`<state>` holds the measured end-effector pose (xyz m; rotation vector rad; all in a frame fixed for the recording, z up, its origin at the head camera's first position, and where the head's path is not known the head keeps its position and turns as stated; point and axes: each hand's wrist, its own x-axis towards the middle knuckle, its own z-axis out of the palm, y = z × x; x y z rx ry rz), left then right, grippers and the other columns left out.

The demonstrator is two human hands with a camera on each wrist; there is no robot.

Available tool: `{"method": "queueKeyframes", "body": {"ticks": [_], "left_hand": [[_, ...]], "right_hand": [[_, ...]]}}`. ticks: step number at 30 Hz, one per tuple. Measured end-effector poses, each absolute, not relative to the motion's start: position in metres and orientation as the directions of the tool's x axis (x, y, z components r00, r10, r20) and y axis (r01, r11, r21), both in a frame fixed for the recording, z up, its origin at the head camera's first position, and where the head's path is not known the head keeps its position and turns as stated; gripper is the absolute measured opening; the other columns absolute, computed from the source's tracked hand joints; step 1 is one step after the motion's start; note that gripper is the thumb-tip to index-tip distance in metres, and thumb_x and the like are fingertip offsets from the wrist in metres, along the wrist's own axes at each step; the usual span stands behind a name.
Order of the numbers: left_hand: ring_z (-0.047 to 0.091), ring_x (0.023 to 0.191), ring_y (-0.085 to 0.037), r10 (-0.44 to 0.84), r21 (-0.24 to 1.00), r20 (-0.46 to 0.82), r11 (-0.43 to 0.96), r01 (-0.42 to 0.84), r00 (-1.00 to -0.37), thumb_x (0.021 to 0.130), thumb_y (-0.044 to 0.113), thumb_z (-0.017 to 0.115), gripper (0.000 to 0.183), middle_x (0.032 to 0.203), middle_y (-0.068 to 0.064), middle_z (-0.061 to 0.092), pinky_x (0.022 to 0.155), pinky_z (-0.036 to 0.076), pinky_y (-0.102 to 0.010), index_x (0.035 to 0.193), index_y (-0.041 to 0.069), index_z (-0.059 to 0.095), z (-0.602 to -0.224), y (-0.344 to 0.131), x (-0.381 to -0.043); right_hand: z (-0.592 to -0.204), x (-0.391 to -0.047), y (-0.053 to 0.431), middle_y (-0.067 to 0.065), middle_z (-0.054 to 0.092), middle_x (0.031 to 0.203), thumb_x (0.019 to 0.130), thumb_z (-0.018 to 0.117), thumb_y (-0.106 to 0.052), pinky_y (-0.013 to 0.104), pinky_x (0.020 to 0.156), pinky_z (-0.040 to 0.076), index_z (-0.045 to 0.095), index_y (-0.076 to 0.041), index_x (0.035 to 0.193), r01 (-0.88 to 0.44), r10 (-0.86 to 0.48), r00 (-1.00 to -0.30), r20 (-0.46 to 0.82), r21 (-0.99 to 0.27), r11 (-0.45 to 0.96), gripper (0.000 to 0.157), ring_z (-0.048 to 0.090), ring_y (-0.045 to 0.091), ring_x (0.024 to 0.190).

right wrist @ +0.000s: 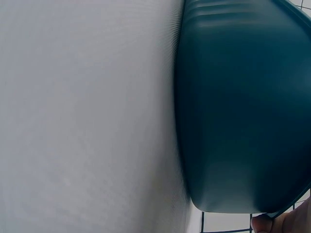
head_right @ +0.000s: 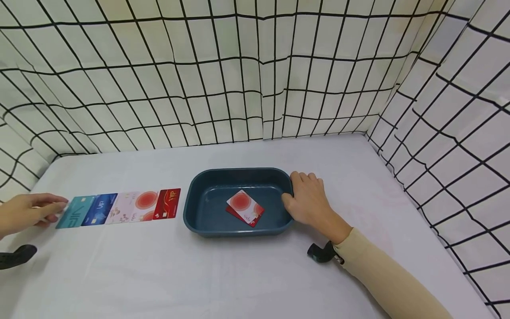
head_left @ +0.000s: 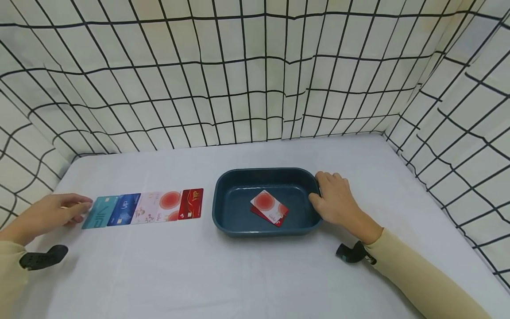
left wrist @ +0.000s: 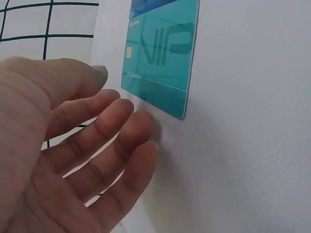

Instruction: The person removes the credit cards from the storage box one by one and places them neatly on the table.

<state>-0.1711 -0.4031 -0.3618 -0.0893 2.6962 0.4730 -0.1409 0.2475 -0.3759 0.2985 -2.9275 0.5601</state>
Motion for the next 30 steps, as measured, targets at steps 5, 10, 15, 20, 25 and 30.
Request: {"method": "queueKeyframes", "body": {"ticks": [5,10,15,20,25,30], "left_hand": [[0.065,0.092,-0.041,0.029,0.296,-0.346,0.952,-0.080,-0.938,0.110,0.037,0.048,0.061,0.116,-0.041,0.060,0.074,0.057,-0.043,0.138,-0.016,0.044,-0.354,-0.394,-0.171],[0.066,0.095,-0.044,0.043,0.305,-0.291,0.951,-0.050,-0.956,0.110,0.041,0.047,0.061,0.118,-0.040,0.062,0.072,0.056,-0.044,0.139,-0.012,0.046,-0.346,-0.380,-0.169],[0.067,0.097,-0.043,0.078,0.326,-0.251,0.945,-0.008,-0.965,0.109,0.041,0.048,0.059,0.120,-0.039,0.063,0.074,0.056,-0.047,0.140,-0.009,0.048,-0.338,-0.365,-0.166],[0.071,0.095,-0.040,0.115,0.335,-0.219,0.942,0.036,-0.969,0.109,0.038,0.050,0.054,0.122,-0.037,0.065,0.075,0.058,-0.052,0.140,-0.007,0.051,-0.336,-0.351,-0.168],[0.071,0.094,-0.033,0.166,0.353,-0.185,0.931,0.092,-0.969,0.108,0.037,0.051,0.050,0.115,-0.030,0.071,0.078,0.058,-0.056,0.138,-0.003,0.055,-0.333,-0.335,-0.170],[0.071,0.095,-0.029,0.212,0.374,-0.151,0.916,0.143,-0.966,0.108,0.035,0.053,0.045,0.116,-0.026,0.072,0.076,0.059,-0.042,0.137,0.000,0.058,-0.329,-0.314,-0.171]], "right_hand": [[-0.377,-0.140,0.250,0.009,0.059,0.085,0.087,0.052,-0.020,0.036,0.071,0.028,0.057,-0.006,0.096,-0.217,-0.162,-0.970,0.180,-0.348,0.912,0.017,0.043,0.027,0.079],[-0.377,-0.140,0.250,0.010,0.059,0.085,0.087,0.052,-0.020,0.037,0.071,0.030,0.057,-0.006,0.096,-0.220,-0.165,-0.970,0.180,-0.355,0.909,0.017,0.044,0.027,0.079],[-0.376,-0.141,0.249,0.010,0.060,0.087,0.088,0.052,-0.021,0.038,0.073,0.031,0.058,-0.006,0.098,-0.217,-0.166,-0.972,0.168,-0.359,0.908,0.019,0.045,0.028,0.081],[-0.377,-0.142,0.247,0.010,0.060,0.087,0.088,0.052,-0.021,0.038,0.073,0.031,0.057,-0.006,0.098,-0.215,-0.166,-0.973,0.161,-0.362,0.907,0.019,0.044,0.028,0.081],[-0.377,-0.141,0.248,0.010,0.060,0.088,0.088,0.052,-0.021,0.037,0.072,0.030,0.057,-0.006,0.098,-0.215,-0.164,-0.972,0.168,-0.358,0.909,0.019,0.044,0.027,0.080],[-0.377,-0.141,0.249,0.009,0.058,0.085,0.087,0.052,-0.021,0.036,0.071,0.029,0.057,-0.006,0.097,-0.225,-0.167,-0.968,0.185,-0.357,0.907,0.019,0.043,0.027,0.079]]}}
